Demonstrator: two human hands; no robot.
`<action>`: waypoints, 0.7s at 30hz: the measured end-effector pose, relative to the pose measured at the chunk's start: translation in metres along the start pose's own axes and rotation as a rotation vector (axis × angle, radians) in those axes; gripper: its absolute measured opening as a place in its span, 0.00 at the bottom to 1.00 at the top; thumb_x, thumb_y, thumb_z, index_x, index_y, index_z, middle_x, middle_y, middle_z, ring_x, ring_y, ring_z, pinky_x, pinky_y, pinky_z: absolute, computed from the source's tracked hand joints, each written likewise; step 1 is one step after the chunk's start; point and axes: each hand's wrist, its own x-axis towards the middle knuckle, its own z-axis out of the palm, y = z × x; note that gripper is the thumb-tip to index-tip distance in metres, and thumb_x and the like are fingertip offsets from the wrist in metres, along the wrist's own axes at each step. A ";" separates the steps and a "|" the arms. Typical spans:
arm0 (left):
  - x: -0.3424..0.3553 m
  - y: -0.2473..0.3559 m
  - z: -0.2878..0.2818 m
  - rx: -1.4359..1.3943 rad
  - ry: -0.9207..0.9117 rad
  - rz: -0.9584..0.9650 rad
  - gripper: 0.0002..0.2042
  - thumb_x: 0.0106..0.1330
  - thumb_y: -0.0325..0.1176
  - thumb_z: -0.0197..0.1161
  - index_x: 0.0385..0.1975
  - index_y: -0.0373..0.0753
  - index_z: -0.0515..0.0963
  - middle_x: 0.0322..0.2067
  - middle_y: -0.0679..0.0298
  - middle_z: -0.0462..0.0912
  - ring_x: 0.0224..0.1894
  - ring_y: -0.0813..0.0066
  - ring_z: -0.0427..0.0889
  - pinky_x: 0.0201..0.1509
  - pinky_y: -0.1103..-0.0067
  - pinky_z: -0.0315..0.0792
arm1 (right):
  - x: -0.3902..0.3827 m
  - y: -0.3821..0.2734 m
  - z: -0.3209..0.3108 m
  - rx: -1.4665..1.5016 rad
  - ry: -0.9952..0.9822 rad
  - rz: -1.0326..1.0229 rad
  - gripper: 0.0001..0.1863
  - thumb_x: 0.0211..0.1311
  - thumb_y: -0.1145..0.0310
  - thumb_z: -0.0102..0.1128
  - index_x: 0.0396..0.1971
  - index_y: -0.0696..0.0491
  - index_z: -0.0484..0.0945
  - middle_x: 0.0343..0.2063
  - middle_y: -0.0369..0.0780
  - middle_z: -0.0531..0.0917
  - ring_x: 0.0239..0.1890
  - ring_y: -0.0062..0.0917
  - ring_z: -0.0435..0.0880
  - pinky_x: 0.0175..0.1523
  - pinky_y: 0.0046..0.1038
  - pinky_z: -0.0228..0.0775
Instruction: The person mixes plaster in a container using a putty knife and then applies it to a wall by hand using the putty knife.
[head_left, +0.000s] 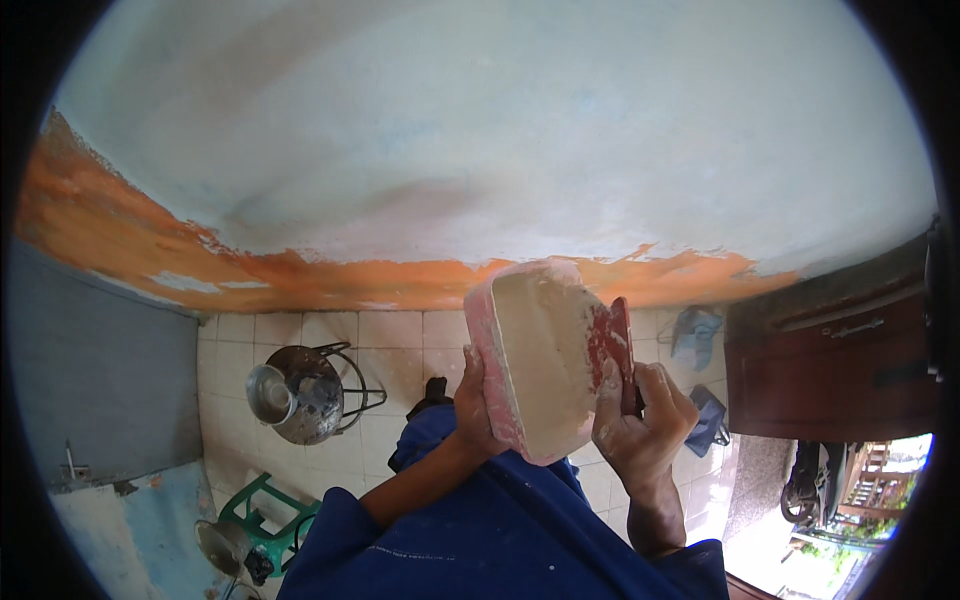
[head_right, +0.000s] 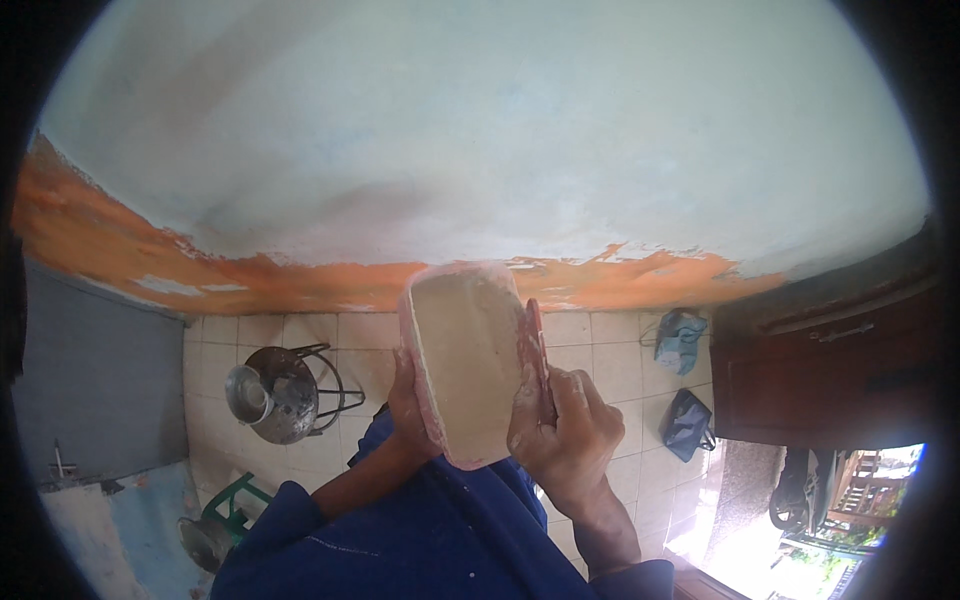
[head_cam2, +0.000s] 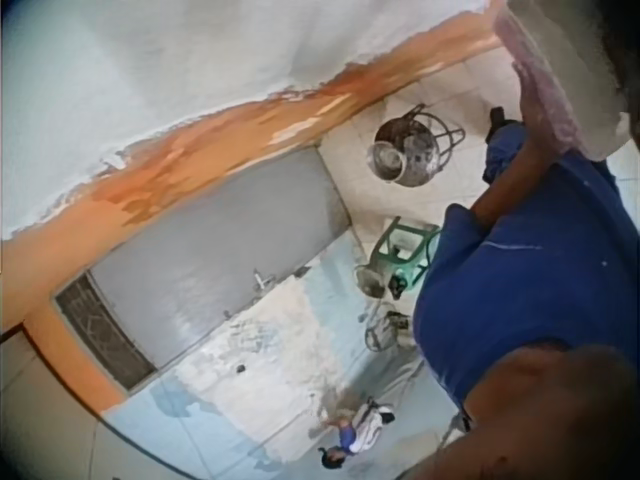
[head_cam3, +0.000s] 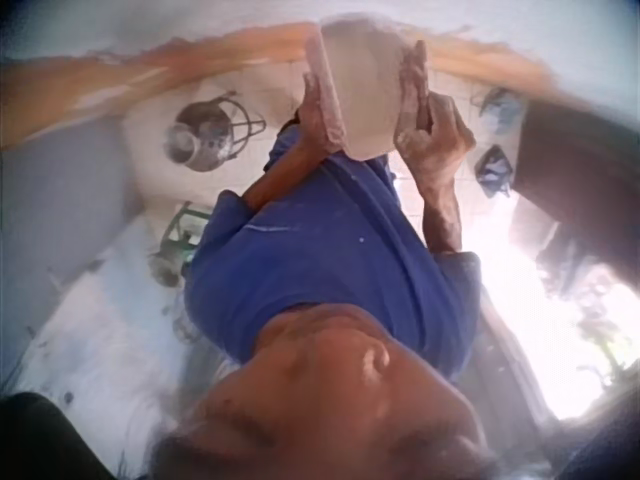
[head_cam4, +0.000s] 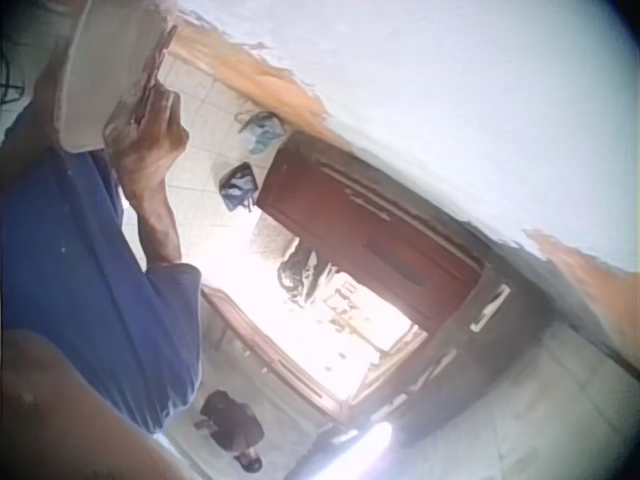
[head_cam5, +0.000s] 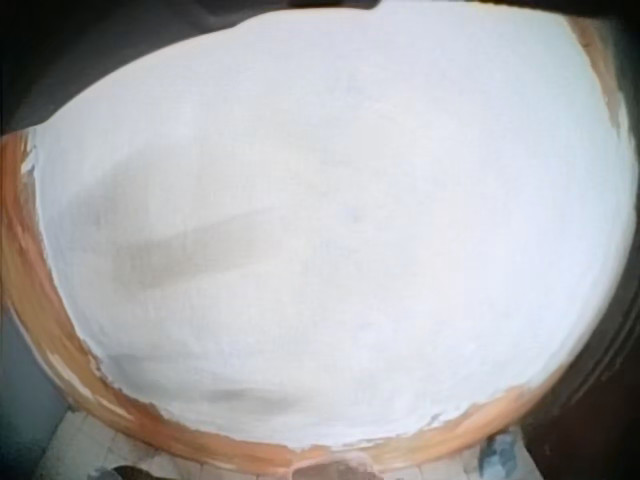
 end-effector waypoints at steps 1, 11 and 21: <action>0.000 0.000 0.003 -0.005 0.010 -0.005 0.33 0.71 0.59 0.38 0.66 0.41 0.54 0.60 0.54 0.67 0.61 0.58 0.70 0.64 0.60 0.66 | 0.003 0.000 0.002 0.004 0.024 0.002 0.04 0.50 0.79 0.62 0.24 0.57 0.75 0.14 0.41 0.72 0.10 0.31 0.73 0.16 0.29 0.63; 0.003 -0.003 -0.002 -0.048 -0.025 -0.042 0.33 0.71 0.58 0.39 0.66 0.38 0.54 0.61 0.53 0.67 0.61 0.58 0.70 0.64 0.59 0.66 | 0.004 0.001 0.028 0.075 0.019 0.092 0.08 0.49 0.78 0.62 0.19 0.59 0.71 0.13 0.43 0.70 0.12 0.30 0.67 0.20 0.28 0.60; 0.000 -0.003 -0.013 0.018 0.026 -0.029 0.33 0.71 0.58 0.40 0.65 0.38 0.56 0.59 0.53 0.69 0.59 0.57 0.71 0.64 0.60 0.66 | -0.008 0.004 0.036 0.117 -0.070 0.037 0.08 0.48 0.78 0.64 0.19 0.58 0.71 0.13 0.45 0.71 0.13 0.38 0.73 0.19 0.31 0.62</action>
